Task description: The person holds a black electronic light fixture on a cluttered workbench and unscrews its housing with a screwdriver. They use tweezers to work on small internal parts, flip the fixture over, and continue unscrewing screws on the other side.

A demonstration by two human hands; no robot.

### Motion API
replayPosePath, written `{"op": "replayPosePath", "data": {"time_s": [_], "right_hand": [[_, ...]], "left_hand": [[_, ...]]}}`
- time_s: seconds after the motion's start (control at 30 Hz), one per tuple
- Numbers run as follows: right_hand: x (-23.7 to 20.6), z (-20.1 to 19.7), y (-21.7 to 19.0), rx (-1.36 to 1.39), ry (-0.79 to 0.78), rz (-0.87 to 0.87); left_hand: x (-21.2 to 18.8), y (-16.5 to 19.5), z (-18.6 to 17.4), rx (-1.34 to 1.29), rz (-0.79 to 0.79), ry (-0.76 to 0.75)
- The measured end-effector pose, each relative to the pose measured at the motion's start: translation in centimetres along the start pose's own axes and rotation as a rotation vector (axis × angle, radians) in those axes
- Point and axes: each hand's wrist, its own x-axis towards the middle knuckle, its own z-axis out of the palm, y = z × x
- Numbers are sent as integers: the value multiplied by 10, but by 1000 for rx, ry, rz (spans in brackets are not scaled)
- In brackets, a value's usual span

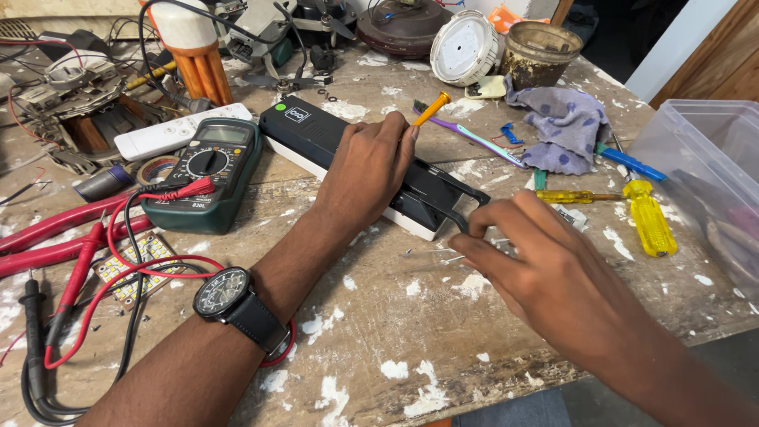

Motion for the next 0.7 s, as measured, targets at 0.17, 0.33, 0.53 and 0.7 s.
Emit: {"op": "replayPosePath", "data": {"time_s": [0.17,0.33,0.53,0.7], "right_hand": [[32,-9,-1,-331,-33,-252],[48,-8,-11,-387,-16,-350],[51,-3,-21,-447,-40,-410],[50,-2,-23,-420,-73,-357]], "left_hand": [[0,0,-1,-19,5,7],[-2,-2,-1,-21,11,15],[-5,-7,-2,-29,41,54],[-6,-9,-3,-17,16,29]]}}
